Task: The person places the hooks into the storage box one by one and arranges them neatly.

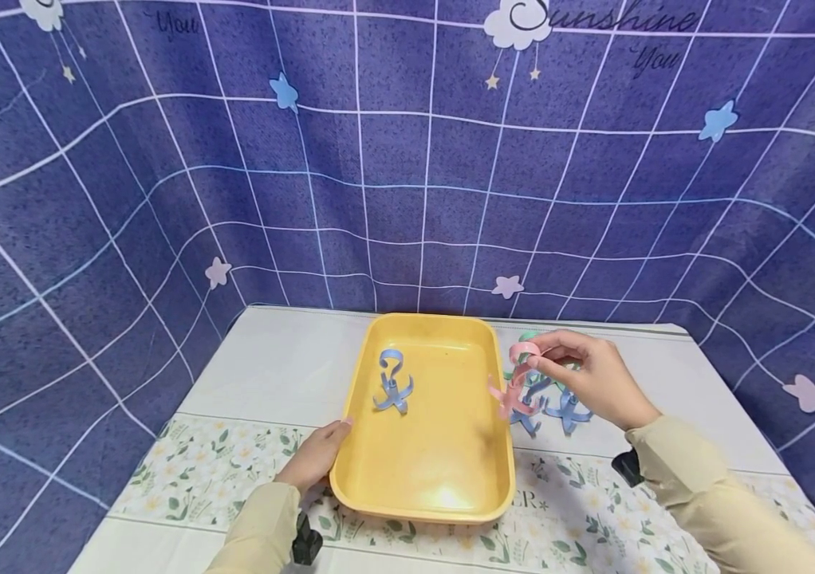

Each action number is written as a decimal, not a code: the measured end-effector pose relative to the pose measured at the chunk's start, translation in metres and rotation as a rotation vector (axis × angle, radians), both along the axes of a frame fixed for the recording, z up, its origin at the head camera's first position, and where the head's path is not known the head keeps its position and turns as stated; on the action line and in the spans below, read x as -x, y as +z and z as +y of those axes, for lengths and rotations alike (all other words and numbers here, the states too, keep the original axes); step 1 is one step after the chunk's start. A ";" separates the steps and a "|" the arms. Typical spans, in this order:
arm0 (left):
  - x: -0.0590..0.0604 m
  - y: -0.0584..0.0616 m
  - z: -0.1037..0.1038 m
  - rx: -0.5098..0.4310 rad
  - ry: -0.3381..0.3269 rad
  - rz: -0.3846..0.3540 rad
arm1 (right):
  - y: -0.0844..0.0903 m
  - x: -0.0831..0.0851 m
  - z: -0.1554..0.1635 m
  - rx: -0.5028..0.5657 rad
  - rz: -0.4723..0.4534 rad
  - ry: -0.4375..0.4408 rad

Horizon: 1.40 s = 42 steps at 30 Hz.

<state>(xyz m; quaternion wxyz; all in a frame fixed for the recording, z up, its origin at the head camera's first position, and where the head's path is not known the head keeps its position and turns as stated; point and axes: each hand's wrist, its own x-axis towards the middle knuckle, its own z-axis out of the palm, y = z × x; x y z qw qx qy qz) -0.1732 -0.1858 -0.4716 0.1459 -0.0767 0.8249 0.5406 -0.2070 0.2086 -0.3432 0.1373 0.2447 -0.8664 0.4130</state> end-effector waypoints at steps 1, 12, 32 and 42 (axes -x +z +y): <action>0.000 0.000 0.000 0.000 -0.001 0.003 | 0.000 0.001 -0.002 0.007 -0.004 0.001; -0.001 0.002 0.001 -0.005 0.001 0.001 | -0.004 0.012 -0.021 0.063 -0.085 0.010; 0.001 0.001 0.001 0.008 0.011 -0.002 | -0.012 0.028 -0.050 0.119 -0.108 -0.026; 0.000 0.002 0.001 -0.004 0.004 -0.006 | -0.019 0.035 -0.060 0.132 -0.126 0.002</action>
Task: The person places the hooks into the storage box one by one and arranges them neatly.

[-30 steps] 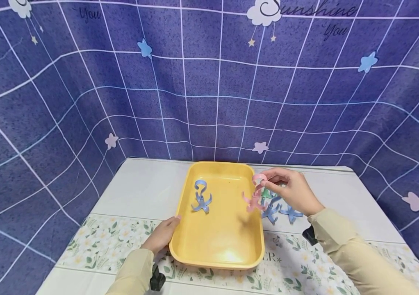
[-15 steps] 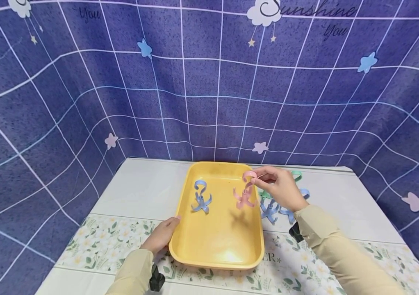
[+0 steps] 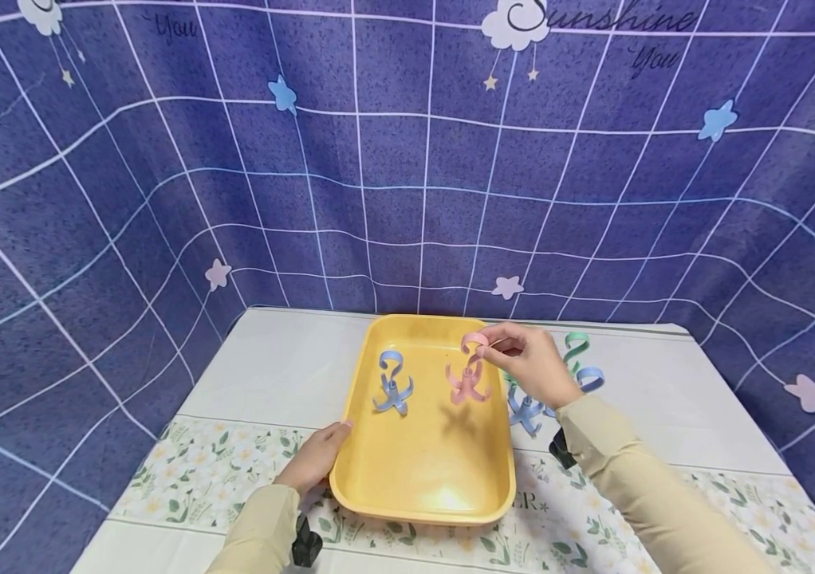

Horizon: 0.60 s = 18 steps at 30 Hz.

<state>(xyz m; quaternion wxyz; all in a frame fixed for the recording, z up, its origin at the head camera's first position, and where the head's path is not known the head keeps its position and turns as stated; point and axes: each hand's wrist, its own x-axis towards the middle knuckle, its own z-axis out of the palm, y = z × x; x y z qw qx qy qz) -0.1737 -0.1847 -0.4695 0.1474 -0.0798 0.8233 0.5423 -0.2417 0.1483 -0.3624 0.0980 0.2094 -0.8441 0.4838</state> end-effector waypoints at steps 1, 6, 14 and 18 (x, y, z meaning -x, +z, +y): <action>0.000 0.000 0.000 -0.001 0.000 -0.002 | -0.001 0.000 -0.001 -0.003 0.000 0.002; 0.000 0.001 0.001 -0.011 -0.003 -0.005 | -0.005 0.003 -0.005 0.001 -0.002 0.022; 0.000 -0.001 0.000 -0.036 -0.023 0.005 | -0.008 0.004 -0.013 -0.009 -0.050 0.031; 0.000 -0.001 -0.001 -0.032 -0.017 0.005 | -0.013 0.007 -0.019 -0.013 -0.052 0.043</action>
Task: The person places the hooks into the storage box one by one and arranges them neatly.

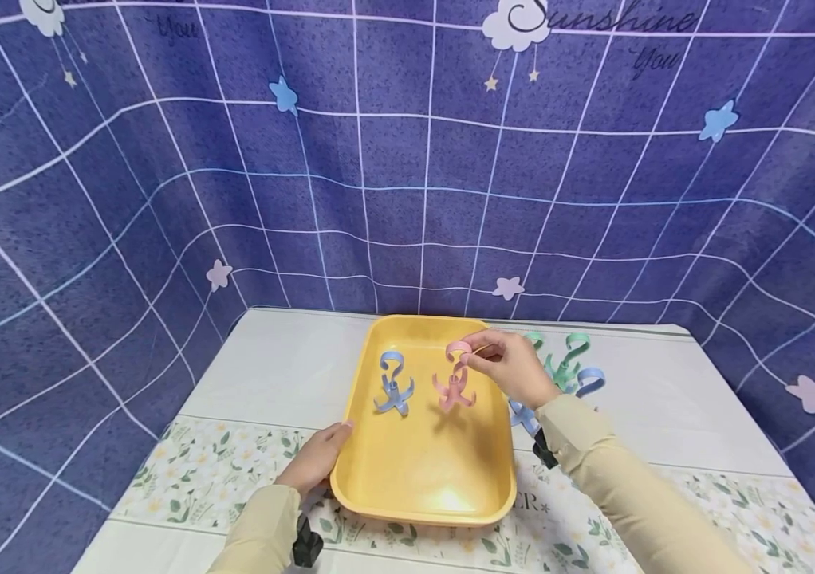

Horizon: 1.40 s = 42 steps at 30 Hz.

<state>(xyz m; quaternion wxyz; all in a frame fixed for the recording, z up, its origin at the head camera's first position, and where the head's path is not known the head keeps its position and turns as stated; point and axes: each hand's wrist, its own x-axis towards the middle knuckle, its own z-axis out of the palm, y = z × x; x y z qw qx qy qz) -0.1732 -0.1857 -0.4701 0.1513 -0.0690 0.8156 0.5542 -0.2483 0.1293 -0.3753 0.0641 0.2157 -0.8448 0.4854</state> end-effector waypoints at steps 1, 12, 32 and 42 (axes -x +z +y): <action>0.000 0.001 0.000 0.000 0.001 0.001 | -0.001 0.001 -0.001 0.002 0.000 0.006; 0.000 0.005 0.001 0.020 -0.003 0.013 | -0.014 0.006 -0.009 0.015 0.007 0.013; -0.006 0.001 -0.001 -0.003 -0.009 0.017 | -0.033 0.013 -0.025 -0.003 -0.045 -0.017; -0.001 -0.001 -0.001 0.010 -0.002 0.021 | -0.038 0.017 -0.030 -0.012 -0.055 -0.034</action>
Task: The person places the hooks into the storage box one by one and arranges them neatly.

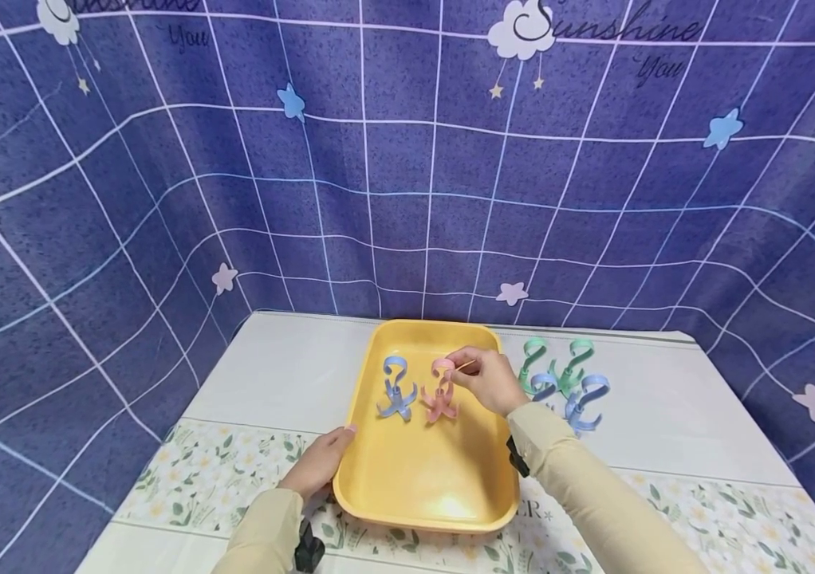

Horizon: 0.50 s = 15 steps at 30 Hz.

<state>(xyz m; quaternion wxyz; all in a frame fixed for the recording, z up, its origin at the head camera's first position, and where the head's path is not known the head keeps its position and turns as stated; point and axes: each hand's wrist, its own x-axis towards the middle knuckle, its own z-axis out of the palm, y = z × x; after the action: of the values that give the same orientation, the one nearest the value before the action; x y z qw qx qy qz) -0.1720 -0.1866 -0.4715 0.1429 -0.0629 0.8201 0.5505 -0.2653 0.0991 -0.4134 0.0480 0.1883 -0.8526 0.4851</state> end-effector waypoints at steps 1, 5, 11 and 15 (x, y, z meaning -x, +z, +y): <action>0.000 0.000 0.000 0.000 0.002 0.001 | -0.001 0.001 0.000 -0.002 0.006 0.005; 0.001 -0.001 0.001 0.002 0.010 -0.001 | -0.003 0.002 -0.002 -0.001 0.024 0.041; 0.000 -0.001 0.001 0.006 0.007 0.000 | -0.005 0.003 -0.002 -0.016 0.025 0.032; 0.000 -0.001 0.001 0.001 0.011 -0.001 | -0.005 0.003 -0.003 -0.018 0.021 0.016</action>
<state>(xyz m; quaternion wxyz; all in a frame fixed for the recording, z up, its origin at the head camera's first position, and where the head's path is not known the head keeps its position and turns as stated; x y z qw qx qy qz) -0.1719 -0.1860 -0.4727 0.1405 -0.0677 0.8200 0.5507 -0.2686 0.0963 -0.4189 0.0513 0.2006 -0.8549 0.4756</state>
